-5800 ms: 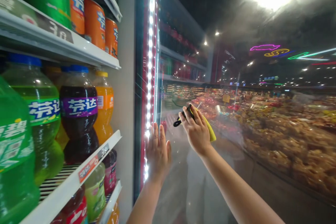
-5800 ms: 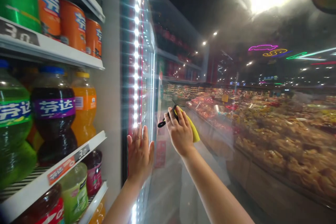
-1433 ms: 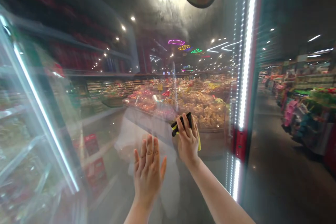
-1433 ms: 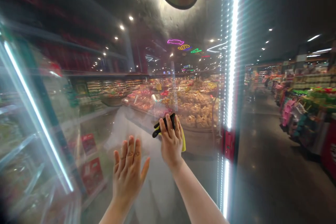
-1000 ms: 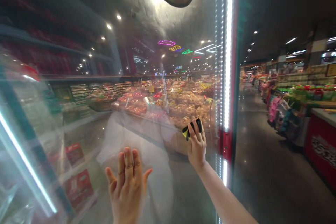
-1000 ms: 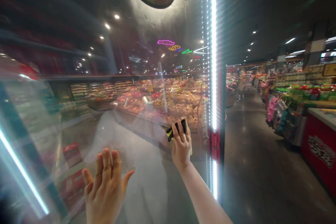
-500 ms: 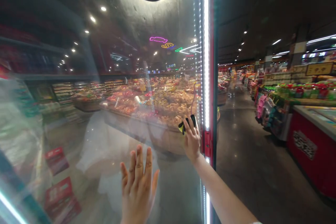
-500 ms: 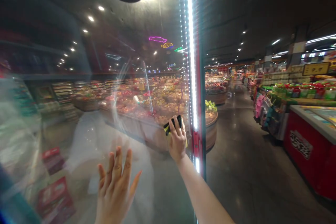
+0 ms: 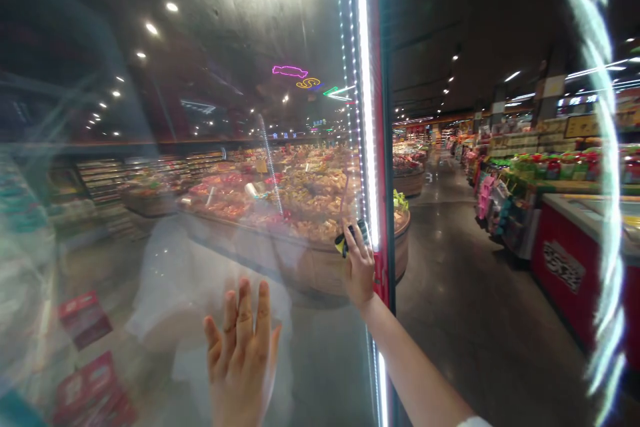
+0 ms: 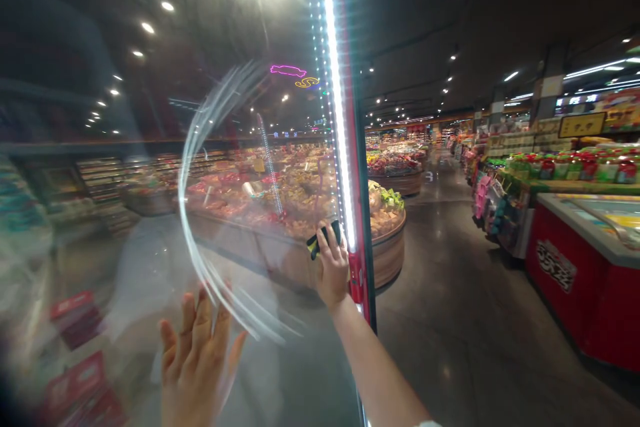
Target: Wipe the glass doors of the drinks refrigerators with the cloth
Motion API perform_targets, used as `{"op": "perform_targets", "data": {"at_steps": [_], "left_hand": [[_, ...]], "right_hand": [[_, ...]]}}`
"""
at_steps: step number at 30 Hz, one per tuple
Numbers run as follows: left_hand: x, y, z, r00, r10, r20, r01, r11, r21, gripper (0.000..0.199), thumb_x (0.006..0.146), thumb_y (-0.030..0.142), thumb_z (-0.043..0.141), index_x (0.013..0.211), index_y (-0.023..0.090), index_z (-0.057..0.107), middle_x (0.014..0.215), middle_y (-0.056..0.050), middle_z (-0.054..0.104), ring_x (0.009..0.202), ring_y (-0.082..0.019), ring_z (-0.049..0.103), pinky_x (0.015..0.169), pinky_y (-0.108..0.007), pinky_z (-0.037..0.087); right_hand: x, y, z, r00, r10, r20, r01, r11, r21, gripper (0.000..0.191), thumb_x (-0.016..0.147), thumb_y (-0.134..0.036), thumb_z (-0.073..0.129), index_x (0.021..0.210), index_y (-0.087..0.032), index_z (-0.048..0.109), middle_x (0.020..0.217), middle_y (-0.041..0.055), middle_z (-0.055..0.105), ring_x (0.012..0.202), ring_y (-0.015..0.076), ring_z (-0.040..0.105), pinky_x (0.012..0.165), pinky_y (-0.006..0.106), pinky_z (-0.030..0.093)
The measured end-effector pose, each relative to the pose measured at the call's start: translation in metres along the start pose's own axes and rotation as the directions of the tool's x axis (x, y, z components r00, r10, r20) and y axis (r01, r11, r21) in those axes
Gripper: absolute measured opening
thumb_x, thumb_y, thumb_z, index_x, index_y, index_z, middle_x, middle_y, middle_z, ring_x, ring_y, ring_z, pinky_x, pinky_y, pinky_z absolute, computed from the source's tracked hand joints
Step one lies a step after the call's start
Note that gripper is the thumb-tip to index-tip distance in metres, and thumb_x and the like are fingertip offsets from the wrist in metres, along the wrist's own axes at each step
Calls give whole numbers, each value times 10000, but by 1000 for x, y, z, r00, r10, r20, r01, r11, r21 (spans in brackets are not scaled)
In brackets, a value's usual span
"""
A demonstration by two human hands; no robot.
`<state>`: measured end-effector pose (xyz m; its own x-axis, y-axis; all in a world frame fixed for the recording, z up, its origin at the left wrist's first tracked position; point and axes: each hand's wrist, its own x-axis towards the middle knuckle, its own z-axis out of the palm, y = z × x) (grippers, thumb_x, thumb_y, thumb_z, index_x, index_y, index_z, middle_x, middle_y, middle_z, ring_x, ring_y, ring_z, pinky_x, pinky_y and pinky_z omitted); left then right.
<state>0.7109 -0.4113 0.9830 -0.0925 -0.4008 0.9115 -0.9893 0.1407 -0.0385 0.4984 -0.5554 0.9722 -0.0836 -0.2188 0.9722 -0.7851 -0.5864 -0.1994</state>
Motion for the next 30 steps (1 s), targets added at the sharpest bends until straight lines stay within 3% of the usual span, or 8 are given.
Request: {"op": "perform_targets", "data": {"at_steps": [4,9,12,16,19,23,26,30], "left_hand": [[-1,-7,4,1000,-25,4,25,999,-43,763,929,206,580,1584,294,199,1659,-92,256,1534,-295,205,1259,-569,98],[-1,-8,6,999,-30,12,30,999,-36,784,921,214,589,1588,286,184,1658,-95,261,1536,-294,200,1257,-560,109],[0,-7,8,1000,-27,12,28,999,-23,787,921,217,593,1589,274,181,1658,-102,258,1538,-294,192,1258,-557,107],[1,-6,9,1000,-11,-3,11,1000,-6,770,942,286,592,1591,269,178,1659,-106,245,1537,-294,197,1261,-558,91],[2,-3,7,1000,-15,24,15,1000,3,772,950,321,587,1591,278,159,1663,-109,228,1536,-301,194,1256,-571,122],[4,-2,7,999,-19,29,19,1000,12,779,949,300,590,1590,281,148,1658,-109,245,1538,-298,181,1253,-581,146],[4,-3,9,1000,-6,18,6,1000,19,796,940,302,607,1590,276,147,1659,-107,234,1538,-295,176,1256,-578,132],[5,-5,14,1000,2,20,-2,1000,23,811,937,279,607,1591,270,128,1662,-102,216,1538,-287,176,1263,-562,108]], "right_hand": [[-13,-10,6,995,-101,17,100,994,31,623,968,-99,328,1567,-272,328,1565,74,450,1475,243,371,1155,477,398],[-64,16,5,993,-109,45,107,994,26,601,980,-106,332,1558,-271,347,1564,76,451,1471,260,377,1128,490,427],[-53,23,8,998,-28,60,25,999,42,580,998,-127,318,1562,-262,333,1582,103,419,1449,263,414,1128,504,412],[-27,-1,16,998,69,0,-69,996,52,593,998,-137,312,1580,-251,290,1600,110,384,1452,271,408,1143,528,390],[-42,-10,16,998,-58,39,55,995,80,626,983,-114,331,1586,-274,279,1601,79,388,1482,275,355,1144,507,406],[-75,14,7,972,-210,110,198,974,111,619,975,-101,347,1563,-291,341,1557,53,464,1513,283,282,1121,494,444],[-62,25,8,994,-64,89,57,995,81,599,989,-125,348,1568,-276,325,1564,85,447,1468,278,381,1112,506,449],[-34,-10,23,999,49,20,-50,996,77,610,993,-139,323,1589,-260,274,1600,88,385,1489,296,338,1144,552,407]]}}
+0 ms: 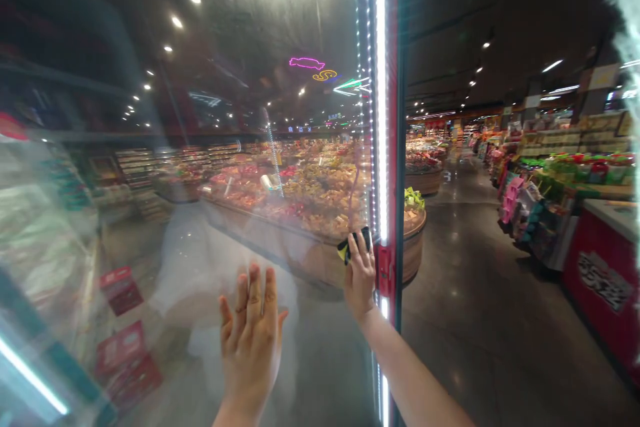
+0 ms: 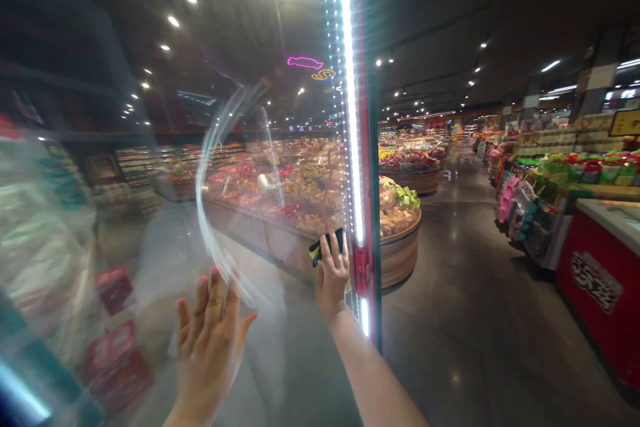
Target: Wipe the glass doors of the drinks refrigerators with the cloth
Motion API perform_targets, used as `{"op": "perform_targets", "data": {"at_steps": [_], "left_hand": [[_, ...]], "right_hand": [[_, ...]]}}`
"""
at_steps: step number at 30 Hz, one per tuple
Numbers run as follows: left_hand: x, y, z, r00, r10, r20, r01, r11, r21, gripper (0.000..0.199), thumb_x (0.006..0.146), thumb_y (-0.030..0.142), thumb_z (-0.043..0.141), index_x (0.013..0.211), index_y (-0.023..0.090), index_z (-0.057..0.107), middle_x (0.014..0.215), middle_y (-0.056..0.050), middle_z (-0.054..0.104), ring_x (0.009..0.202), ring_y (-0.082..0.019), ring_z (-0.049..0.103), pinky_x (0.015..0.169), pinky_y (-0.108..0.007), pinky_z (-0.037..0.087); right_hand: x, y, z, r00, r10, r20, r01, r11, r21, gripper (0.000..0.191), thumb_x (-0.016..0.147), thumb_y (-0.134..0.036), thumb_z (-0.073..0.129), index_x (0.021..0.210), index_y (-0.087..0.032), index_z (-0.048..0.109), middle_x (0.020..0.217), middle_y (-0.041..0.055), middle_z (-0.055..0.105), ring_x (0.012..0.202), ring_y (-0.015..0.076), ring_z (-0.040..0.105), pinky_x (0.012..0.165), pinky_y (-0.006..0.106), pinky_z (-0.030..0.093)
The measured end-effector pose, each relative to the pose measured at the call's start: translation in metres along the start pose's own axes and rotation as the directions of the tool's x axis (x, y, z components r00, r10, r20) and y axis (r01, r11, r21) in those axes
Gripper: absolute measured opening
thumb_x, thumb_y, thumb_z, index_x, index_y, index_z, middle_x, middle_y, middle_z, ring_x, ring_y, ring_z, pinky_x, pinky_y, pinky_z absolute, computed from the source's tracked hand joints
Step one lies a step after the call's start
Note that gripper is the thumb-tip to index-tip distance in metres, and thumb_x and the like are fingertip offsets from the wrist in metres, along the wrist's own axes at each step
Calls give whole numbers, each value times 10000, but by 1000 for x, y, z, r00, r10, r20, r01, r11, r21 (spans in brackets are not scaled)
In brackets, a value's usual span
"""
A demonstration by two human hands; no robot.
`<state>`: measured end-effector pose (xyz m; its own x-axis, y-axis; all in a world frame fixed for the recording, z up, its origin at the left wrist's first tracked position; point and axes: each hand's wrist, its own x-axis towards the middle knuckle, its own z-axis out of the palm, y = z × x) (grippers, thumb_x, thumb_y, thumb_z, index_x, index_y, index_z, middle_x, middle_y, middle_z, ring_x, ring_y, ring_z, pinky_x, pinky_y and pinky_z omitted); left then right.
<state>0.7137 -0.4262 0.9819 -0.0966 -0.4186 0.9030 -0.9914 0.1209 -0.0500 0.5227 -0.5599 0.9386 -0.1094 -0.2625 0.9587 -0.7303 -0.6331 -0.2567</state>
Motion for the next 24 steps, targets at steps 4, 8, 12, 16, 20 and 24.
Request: {"op": "perform_targets", "data": {"at_steps": [4,8,12,16,20,24], "left_hand": [[1,2,2,1000,4,7,-5,1000,30,818,938,281,607,1594,246,119,1657,-113,215,1541,-272,164,1271,-524,86],[-7,0,-4,1000,30,3,-30,996,81,796,945,303,603,1595,223,149,1646,-111,251,1546,-233,133,1278,-464,48],[-21,-12,-17,1000,11,10,-12,993,117,772,960,333,575,1595,205,155,1644,-123,254,1549,-235,120,1276,-466,54],[-32,-25,-26,999,-30,18,27,992,119,786,957,369,571,1598,213,143,1655,-129,214,1547,-266,127,1271,-502,66],[-42,-36,-34,999,-41,11,40,992,121,822,939,356,605,1598,231,129,1649,-132,226,1539,-274,155,1266,-527,107],[-55,-52,-52,999,-41,-7,41,987,153,835,928,317,631,1597,230,139,1640,-134,247,1535,-270,162,1266,-529,132]], "right_hand": [[-33,-28,9,970,-230,72,227,973,49,613,972,-114,358,1559,-290,354,1559,34,461,1515,295,271,1142,525,439],[-55,-10,1,942,-330,65,325,943,69,604,972,-84,359,1527,-315,409,1479,23,559,1501,256,312,1124,495,467],[-19,-22,4,989,-147,10,145,986,82,600,999,-129,333,1577,-284,300,1575,66,432,1519,292,258,1134,573,426],[-11,-73,16,988,-152,28,149,985,82,611,991,-112,373,1576,-276,308,1600,58,389,1532,299,211,1166,567,392],[-55,-78,14,909,-412,60,407,910,87,559,974,-81,443,1486,-302,478,1477,2,561,1514,248,271,1186,461,407],[-62,-63,9,910,-409,72,402,911,97,582,981,-65,407,1498,-328,451,1447,4,589,1487,232,337,1177,489,416]]}}
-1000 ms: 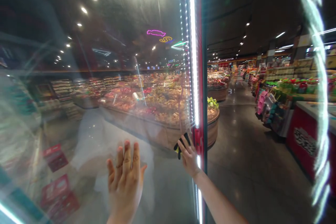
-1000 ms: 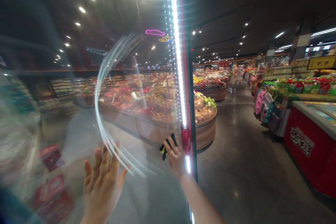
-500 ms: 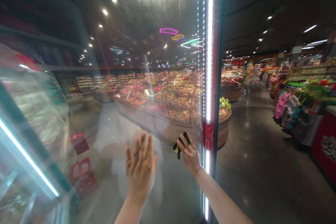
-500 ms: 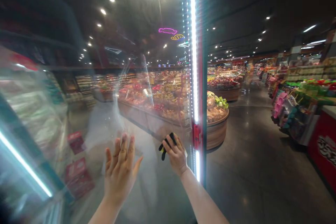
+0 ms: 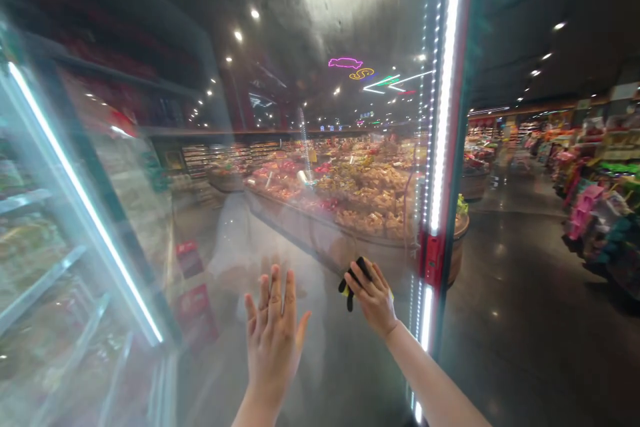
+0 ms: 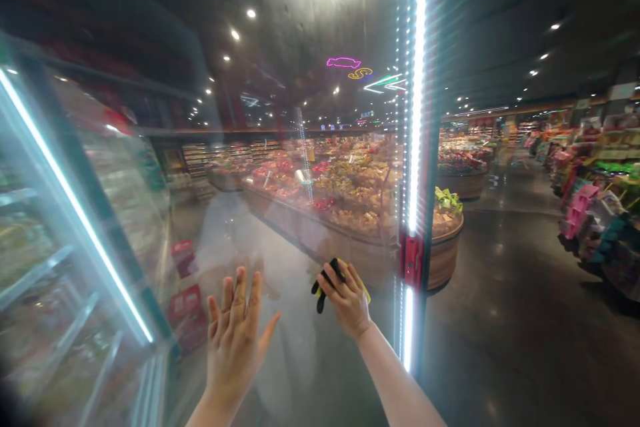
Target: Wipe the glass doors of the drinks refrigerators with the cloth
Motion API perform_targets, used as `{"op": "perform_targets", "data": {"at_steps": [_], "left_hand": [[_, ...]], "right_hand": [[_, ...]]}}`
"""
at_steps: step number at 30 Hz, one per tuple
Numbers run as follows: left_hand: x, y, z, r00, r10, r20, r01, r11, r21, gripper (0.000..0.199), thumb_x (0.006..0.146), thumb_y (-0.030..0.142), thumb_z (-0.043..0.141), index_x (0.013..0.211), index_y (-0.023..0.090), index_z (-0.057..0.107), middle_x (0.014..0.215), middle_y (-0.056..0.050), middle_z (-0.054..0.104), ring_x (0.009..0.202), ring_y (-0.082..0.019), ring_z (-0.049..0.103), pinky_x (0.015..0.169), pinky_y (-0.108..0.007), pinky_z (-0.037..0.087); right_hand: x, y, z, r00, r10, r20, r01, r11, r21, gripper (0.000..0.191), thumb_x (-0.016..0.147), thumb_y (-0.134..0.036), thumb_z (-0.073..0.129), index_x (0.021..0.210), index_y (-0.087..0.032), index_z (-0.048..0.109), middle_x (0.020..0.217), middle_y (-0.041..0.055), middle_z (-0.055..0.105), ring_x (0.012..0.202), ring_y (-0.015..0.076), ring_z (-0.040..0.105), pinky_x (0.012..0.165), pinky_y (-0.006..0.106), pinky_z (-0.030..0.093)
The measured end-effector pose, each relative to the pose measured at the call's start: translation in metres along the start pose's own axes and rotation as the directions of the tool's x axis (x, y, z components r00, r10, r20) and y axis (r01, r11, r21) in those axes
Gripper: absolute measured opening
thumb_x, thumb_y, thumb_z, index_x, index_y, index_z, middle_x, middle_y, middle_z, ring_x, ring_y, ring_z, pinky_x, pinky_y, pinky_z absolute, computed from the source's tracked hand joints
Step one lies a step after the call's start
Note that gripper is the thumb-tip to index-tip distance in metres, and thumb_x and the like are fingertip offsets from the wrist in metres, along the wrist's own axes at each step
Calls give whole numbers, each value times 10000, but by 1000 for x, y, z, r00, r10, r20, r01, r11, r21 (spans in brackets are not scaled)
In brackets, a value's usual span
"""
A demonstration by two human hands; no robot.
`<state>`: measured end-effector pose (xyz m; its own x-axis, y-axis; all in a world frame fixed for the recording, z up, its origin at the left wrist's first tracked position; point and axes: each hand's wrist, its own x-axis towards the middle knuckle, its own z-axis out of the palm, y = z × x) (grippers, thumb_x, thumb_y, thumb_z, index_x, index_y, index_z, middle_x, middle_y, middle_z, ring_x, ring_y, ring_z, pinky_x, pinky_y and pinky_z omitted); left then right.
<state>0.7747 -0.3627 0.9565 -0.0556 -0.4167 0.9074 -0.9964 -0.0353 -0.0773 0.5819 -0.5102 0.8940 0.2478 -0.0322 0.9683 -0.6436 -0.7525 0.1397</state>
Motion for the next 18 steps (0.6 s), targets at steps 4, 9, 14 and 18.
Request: {"op": "perform_targets", "data": {"at_steps": [4,9,14,18], "left_hand": [[-5,-22,-17,999,-33,-10,33,999,10,864,920,360,644,1598,231,125,1643,-141,238,1534,-286,157,1261,-547,144],[-9,-41,-30,998,-49,-33,50,998,40,864,929,367,633,1600,211,112,1648,-148,223,1542,-273,131,1270,-522,108],[-29,-60,-43,997,-75,-26,76,995,61,871,922,402,636,1599,215,122,1650,-143,226,1540,-279,156,1270,-515,111],[-46,-79,-56,993,-119,-10,120,989,92,871,925,378,634,1599,231,102,1650,-137,221,1536,-294,168,1261,-543,138]], "right_hand": [[46,-30,13,971,228,-75,-228,974,10,622,991,-105,373,1581,-283,287,1588,63,402,1523,307,233,1144,603,410],[47,-95,33,999,20,-26,-20,1000,-2,562,973,-90,449,1494,-299,467,1531,8,493,1518,271,260,1197,496,382],[11,-86,26,981,-187,43,187,982,11,479,1001,-103,462,1400,-344,569,1399,-56,626,1466,199,382,1230,418,348],[45,-99,35,998,53,-16,-52,998,41,588,992,-78,428,1524,-327,411,1505,8,519,1502,260,300,1207,525,360]]}}
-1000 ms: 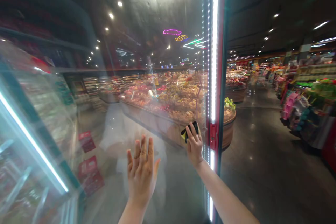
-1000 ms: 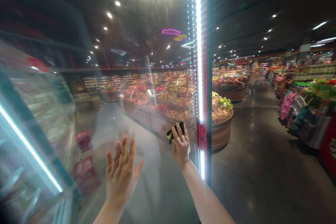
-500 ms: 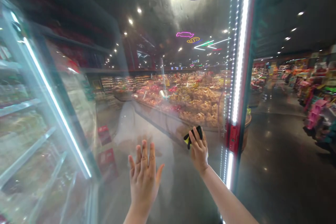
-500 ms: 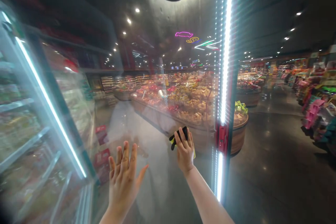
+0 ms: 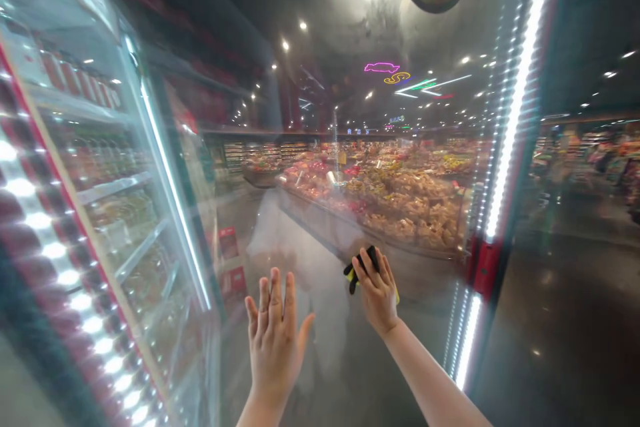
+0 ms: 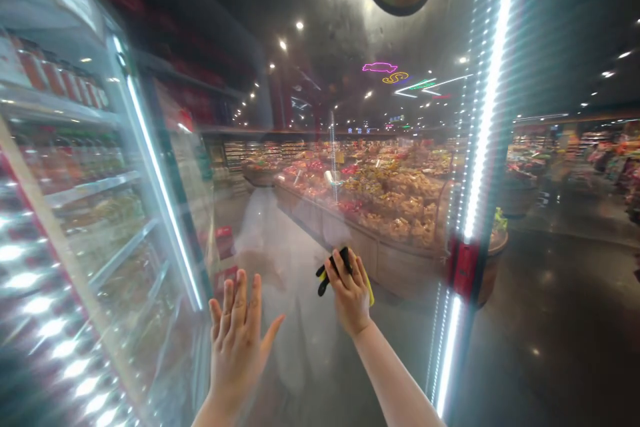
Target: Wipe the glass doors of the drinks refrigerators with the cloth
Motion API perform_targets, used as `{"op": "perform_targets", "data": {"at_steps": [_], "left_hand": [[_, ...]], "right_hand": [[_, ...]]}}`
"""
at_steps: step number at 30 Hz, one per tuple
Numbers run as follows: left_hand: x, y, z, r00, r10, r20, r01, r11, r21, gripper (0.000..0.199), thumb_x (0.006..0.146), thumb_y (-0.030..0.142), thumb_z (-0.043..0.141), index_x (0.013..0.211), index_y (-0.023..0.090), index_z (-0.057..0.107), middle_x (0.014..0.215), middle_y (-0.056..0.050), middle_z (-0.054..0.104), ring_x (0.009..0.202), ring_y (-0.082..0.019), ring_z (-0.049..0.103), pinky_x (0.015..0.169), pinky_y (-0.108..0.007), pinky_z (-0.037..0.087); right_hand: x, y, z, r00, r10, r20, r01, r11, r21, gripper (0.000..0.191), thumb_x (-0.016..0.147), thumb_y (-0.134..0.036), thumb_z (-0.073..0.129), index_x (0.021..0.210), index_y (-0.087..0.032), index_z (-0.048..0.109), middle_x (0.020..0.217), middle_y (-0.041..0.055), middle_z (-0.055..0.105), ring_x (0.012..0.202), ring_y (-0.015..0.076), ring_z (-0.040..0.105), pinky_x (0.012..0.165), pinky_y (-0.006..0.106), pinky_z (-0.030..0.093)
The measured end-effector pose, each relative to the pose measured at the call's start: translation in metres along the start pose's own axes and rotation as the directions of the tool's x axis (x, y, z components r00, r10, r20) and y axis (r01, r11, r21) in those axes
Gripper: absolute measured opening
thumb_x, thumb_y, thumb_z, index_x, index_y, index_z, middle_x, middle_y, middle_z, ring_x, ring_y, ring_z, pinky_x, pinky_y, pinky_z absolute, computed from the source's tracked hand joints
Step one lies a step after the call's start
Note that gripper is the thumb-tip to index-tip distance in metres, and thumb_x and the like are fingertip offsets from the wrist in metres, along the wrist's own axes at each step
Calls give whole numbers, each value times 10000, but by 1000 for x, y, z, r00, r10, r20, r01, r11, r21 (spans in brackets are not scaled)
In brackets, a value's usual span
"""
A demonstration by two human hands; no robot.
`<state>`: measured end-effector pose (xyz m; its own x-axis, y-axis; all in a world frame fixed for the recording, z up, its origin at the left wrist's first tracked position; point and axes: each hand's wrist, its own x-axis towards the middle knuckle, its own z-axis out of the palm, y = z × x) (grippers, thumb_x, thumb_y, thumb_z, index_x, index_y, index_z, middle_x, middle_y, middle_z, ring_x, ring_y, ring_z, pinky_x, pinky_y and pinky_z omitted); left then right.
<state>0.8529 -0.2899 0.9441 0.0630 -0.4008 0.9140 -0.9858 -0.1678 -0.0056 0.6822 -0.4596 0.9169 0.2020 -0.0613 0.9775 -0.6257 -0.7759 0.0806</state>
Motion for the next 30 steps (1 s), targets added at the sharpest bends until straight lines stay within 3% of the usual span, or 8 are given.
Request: {"op": "perform_targets", "data": {"at_steps": [3,6,11,14,18,21,25,30], "left_hand": [[-7,-14,-8,1000,-30,-4,30,999,29,859,929,371,629,1598,243,106,1651,-131,228,1535,-294,180,1258,-547,154],[-15,-24,-14,999,-52,-7,52,997,51,867,924,385,636,1599,228,116,1653,-144,228,1536,-301,181,1259,-546,154],[-34,-40,-27,996,-89,13,87,991,101,866,928,362,633,1600,218,108,1644,-162,260,1532,-308,205,1251,-562,174],[-47,-52,-34,991,-134,2,132,982,132,885,929,366,631,1602,196,82,1633,-177,287,1535,-302,195,1253,-558,171],[-59,-70,-40,980,-198,-3,195,964,182,877,942,345,605,1602,159,58,1642,-195,254,1545,-307,152,1256,-560,148],[-65,-80,-39,976,-219,7,214,960,183,871,949,357,581,1602,151,43,1654,-185,224,1547,-314,135,1254,-553,164],[-69,-88,-29,978,-206,24,196,956,218,869,953,379,565,1602,158,31,1659,-169,207,1547,-291,135,1266,-522,118],[-57,-99,-22,987,-161,9,155,961,230,870,948,502,538,1604,161,79,1669,-158,166,1547,-294,131,1270,-496,110]], "right_hand": [[24,-44,19,998,62,-15,-61,997,42,614,989,-91,427,1558,-306,348,1553,25,450,1519,286,247,1211,552,339],[13,-81,30,995,-91,44,89,994,59,569,998,-103,430,1532,-299,406,1527,-8,485,1510,258,284,1237,481,318],[-25,-77,19,930,-334,151,319,941,113,492,1020,-136,456,1456,-358,504,1467,-63,554,1413,192,469,1233,401,337],[-9,-78,21,957,-257,132,241,962,126,552,1011,-102,438,1497,-364,445,1482,-48,539,1453,218,409,1238,454,313],[30,-125,42,995,-58,85,43,984,173,635,987,-78,414,1564,-325,321,1544,-7,460,1510,268,287,1222,516,318],[33,-159,54,981,-149,124,115,961,250,619,993,-115,437,1560,-341,330,1559,-27,437,1480,253,361,1214,478,349],[16,-161,50,917,-360,173,287,896,340,548,1017,-162,450,1523,-366,400,1555,-62,450,1427,202,449,1207,396,377],[43,-162,49,929,-320,186,254,916,309,545,1022,-154,433,1520,-372,401,1571,-51,426,1475,234,373,1228,487,334]]}}
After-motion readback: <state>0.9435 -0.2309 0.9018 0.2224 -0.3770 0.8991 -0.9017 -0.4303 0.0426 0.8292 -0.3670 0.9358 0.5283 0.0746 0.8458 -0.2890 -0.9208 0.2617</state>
